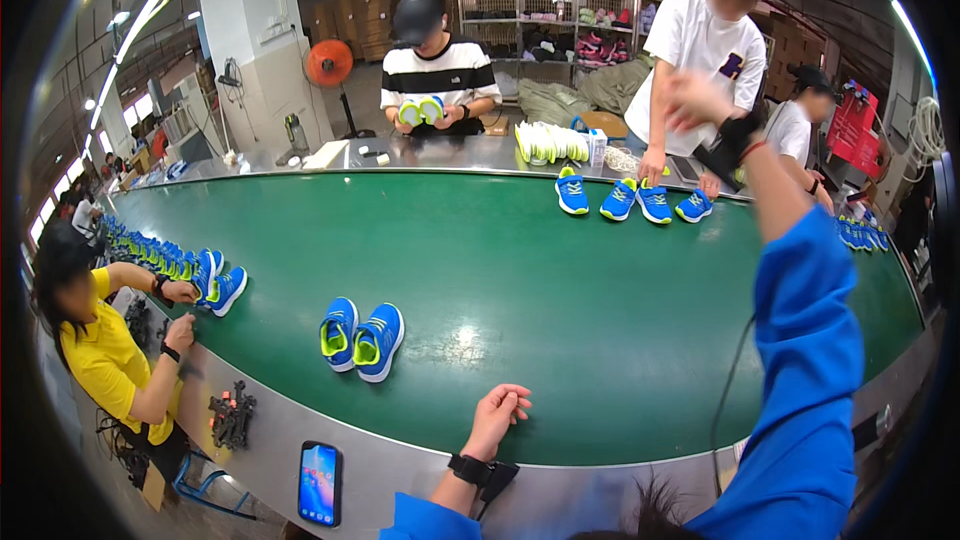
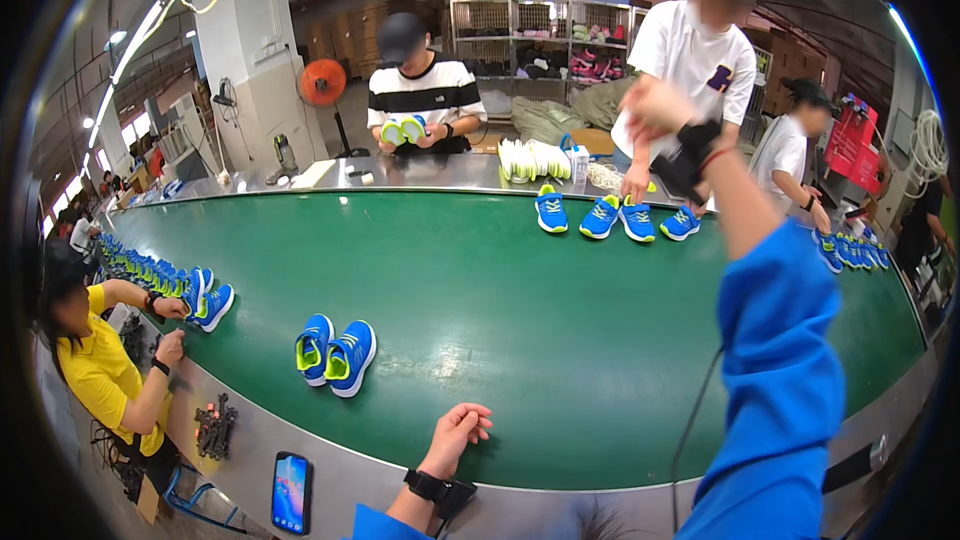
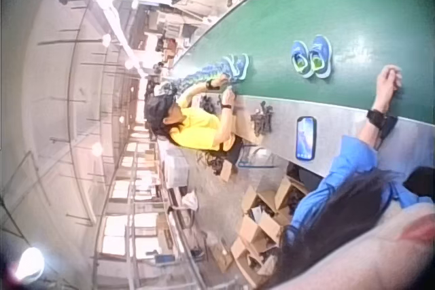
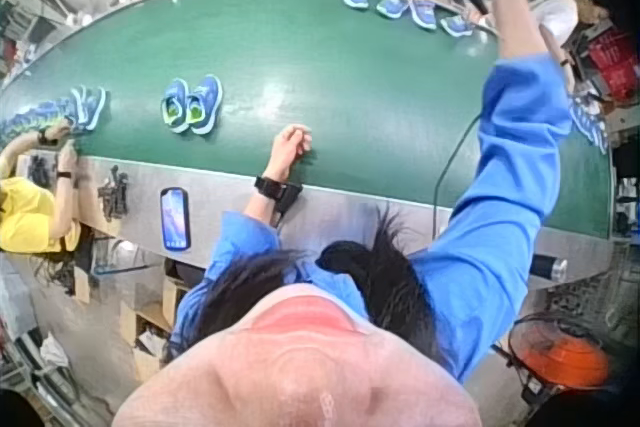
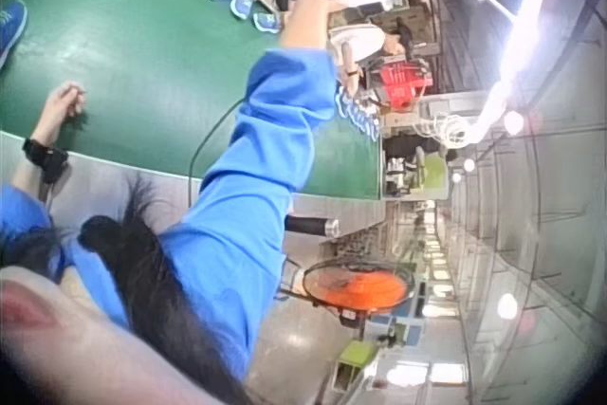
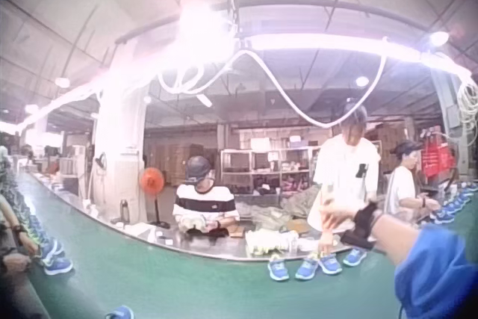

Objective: The person picks up pairs of blue and green sneakers from a green conveyor belt, inspects them by turning them over and checking the laces and soles, then places them back on the belt. The person repeats this process for multiple pairs while other workers perform similar tasks nearby.

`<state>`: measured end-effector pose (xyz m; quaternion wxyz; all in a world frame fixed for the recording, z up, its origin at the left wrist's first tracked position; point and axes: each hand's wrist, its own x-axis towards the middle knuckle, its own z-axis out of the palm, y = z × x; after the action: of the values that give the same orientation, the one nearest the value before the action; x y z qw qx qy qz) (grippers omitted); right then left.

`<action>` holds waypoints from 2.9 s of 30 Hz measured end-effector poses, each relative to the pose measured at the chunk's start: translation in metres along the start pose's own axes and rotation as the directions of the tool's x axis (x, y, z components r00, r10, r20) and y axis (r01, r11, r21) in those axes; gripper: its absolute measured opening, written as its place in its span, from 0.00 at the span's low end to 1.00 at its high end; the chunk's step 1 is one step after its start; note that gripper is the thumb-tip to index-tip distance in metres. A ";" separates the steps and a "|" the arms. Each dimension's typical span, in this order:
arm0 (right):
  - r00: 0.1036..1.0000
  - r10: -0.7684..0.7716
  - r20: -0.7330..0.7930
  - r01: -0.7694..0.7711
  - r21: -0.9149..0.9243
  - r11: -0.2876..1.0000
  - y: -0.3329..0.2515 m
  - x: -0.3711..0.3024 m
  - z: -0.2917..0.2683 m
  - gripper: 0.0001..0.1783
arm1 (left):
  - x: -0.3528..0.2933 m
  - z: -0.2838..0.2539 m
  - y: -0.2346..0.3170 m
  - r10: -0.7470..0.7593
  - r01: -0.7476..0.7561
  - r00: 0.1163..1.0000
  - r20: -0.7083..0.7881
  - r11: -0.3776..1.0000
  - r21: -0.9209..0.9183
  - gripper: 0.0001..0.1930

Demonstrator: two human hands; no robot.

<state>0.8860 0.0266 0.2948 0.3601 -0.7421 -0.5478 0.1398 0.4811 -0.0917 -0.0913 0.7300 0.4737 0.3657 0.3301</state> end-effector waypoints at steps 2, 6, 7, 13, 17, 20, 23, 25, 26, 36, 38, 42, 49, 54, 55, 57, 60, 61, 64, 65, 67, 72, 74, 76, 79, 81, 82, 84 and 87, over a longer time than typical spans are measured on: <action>0.895 0.229 0.383 -0.313 0.174 0.934 0.139 0.070 0.057 0.15 | 0.018 0.012 -0.017 0.017 -0.017 0.999 -0.037 1.000 0.015 0.10; 0.745 0.514 0.426 -0.640 0.238 0.730 0.264 0.085 0.213 0.31 | 0.018 0.005 -0.009 0.040 -0.041 0.987 -0.154 0.999 -0.004 0.10; 0.767 0.498 0.406 -0.637 0.388 0.666 0.264 0.084 0.253 0.34 | 0.015 -0.001 -0.008 0.054 -0.053 0.980 -0.192 0.999 0.009 0.10; 0.915 0.380 0.136 -0.308 0.844 0.438 0.281 0.107 0.338 0.36 | 0.014 0.002 -0.009 0.026 0.024 0.984 -0.174 0.960 0.278 0.10; 0.922 0.386 -0.033 -0.141 0.900 0.413 0.272 0.113 0.363 0.34 | 0.015 0.004 -0.005 0.023 0.058 0.969 -0.248 0.947 0.316 0.08; 0.880 0.469 -0.083 -0.083 0.943 0.322 0.286 0.111 0.356 0.33 | 0.015 0.004 -0.006 0.067 0.023 0.968 -0.244 0.937 0.349 0.07; 0.805 0.543 -0.240 -0.013 0.908 0.419 0.298 0.106 0.346 0.34 | 0.016 0.004 -0.006 0.085 0.016 0.963 -0.254 0.928 0.372 0.07; 0.795 0.574 -0.197 -0.078 0.905 0.419 0.294 0.107 0.334 0.35 | 0.016 0.004 -0.007 0.091 0.022 0.959 -0.270 0.921 0.389 0.06; 0.810 0.550 -0.203 -0.088 0.885 0.457 0.312 0.116 0.327 0.34 | 0.017 0.005 -0.007 0.096 0.017 0.960 -0.261 0.916 0.400 0.06; 0.697 0.689 -0.198 -0.333 0.761 0.556 0.295 0.097 0.341 0.33 | 0.010 0.008 -0.003 0.234 -0.059 0.937 -0.261 0.839 0.541 0.05; 0.840 0.542 -0.039 -0.342 0.736 0.584 0.282 0.056 0.339 0.30 | 0.010 0.006 -0.009 0.308 -0.109 0.900 -0.309 0.844 0.525 0.05; 0.821 0.198 0.535 -0.477 0.453 0.753 0.210 -0.059 0.299 0.25 | 0.021 -0.006 -0.029 0.374 -0.189 0.769 -0.518 0.907 0.376 0.10; 0.823 -0.112 0.557 -0.026 0.235 0.972 0.174 -0.192 0.266 0.23 | 0.013 -0.007 -0.007 0.394 -0.247 0.690 -0.607 0.916 0.315 0.21; 0.629 0.253 0.735 -0.406 0.033 0.913 0.157 -0.280 0.248 0.28 | 0.027 -0.004 -0.024 0.398 -0.337 0.793 -0.461 0.917 0.212 0.24; 0.635 0.233 0.736 -0.428 0.085 0.900 0.151 -0.298 0.258 0.30 | 0.027 -0.004 -0.028 0.422 -0.313 0.782 -0.458 0.902 0.297 0.24; 0.727 0.264 0.635 -0.421 0.107 0.901 0.140 -0.311 0.282 0.32 | 0.028 -0.002 -0.037 0.389 -0.312 0.816 -0.427 0.919 0.240 0.26; 0.884 0.186 0.429 -0.324 0.277 0.905 0.132 -0.318 0.324 0.23 | 0.024 0.001 -0.040 0.365 -0.293 0.861 -0.353 0.925 0.240 0.31; 0.932 0.178 0.315 -0.284 0.332 0.899 0.132 -0.320 0.337 0.22 | 0.026 0.001 -0.044 0.423 -0.305 0.841 -0.338 0.886 0.351 0.32; 0.973 0.197 0.121 -0.223 0.264 0.938 0.159 -0.325 0.361 0.25 | 0.025 0.003 -0.039 0.364 -0.278 0.852 -0.377 0.924 0.263 0.32; 0.973 0.217 0.084 -0.232 0.265 0.936 0.159 -0.325 0.365 0.26 | 0.027 0.003 -0.040 0.341 -0.267 0.845 -0.413 0.936 0.229 0.32; 0.948 0.232 0.218 -0.297 0.337 0.893 0.130 -0.318 0.351 0.27 | 0.028 -0.005 -0.041 0.281 -0.233 0.838 -0.468 0.959 0.159 0.32; 0.867 0.214 0.450 -0.484 0.659 0.576 0.143 -0.318 0.336 0.18 | 0.029 -0.024 -0.031 0.103 -0.217 0.956 -0.275 0.878 -0.426 0.27; 0.829 0.156 0.537 -0.547 0.719 0.429 0.155 -0.316 0.330 0.19 | 0.020 -0.020 -0.016 0.092 -0.105 0.994 -0.053 0.793 -0.600 0.29; 0.815 0.109 0.569 -0.573 0.764 0.297 0.160 -0.314 0.330 0.20 | 0.019 -0.012 -0.017 0.062 -0.008 0.997 0.054 0.727 -0.687 0.28; 0.800 0.061 0.597 -0.597 0.781 0.180 0.165 -0.316 0.331 0.22 | 0.014 -0.005 -0.016 -0.059 0.165 0.984 0.169 0.657 -0.736 0.31; 0.798 0.024 0.603 -0.600 0.789 0.129 0.167 -0.316 0.327 0.22 | 0.009 -0.002 -0.006 -0.074 0.192 0.977 0.202 0.721 -0.665 0.32; 0.800 0.041 0.598 -0.598 0.793 0.115 0.166 -0.316 0.326 0.22 | 0.007 0.000 -0.001 -0.080 0.202 0.973 0.217 0.751 -0.629 0.33; 0.809 0.065 0.585 -0.588 0.803 0.095 0.161 -0.315 0.323 0.23 | 0.003 -0.001 0.008 -0.074 0.205 0.969 0.237 0.778 -0.594 0.35; 0.822 0.179 0.541 -0.565 0.815 0.131 0.148 -0.313 0.320 0.22 | 0.001 0.000 0.017 -0.035 0.155 0.976 0.214 0.804 -0.574 0.36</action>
<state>0.6863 -0.1585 -0.0901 0.5942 -0.4429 -0.1869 0.6449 0.4794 -0.0852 -0.0762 0.8881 0.2355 0.1965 0.3424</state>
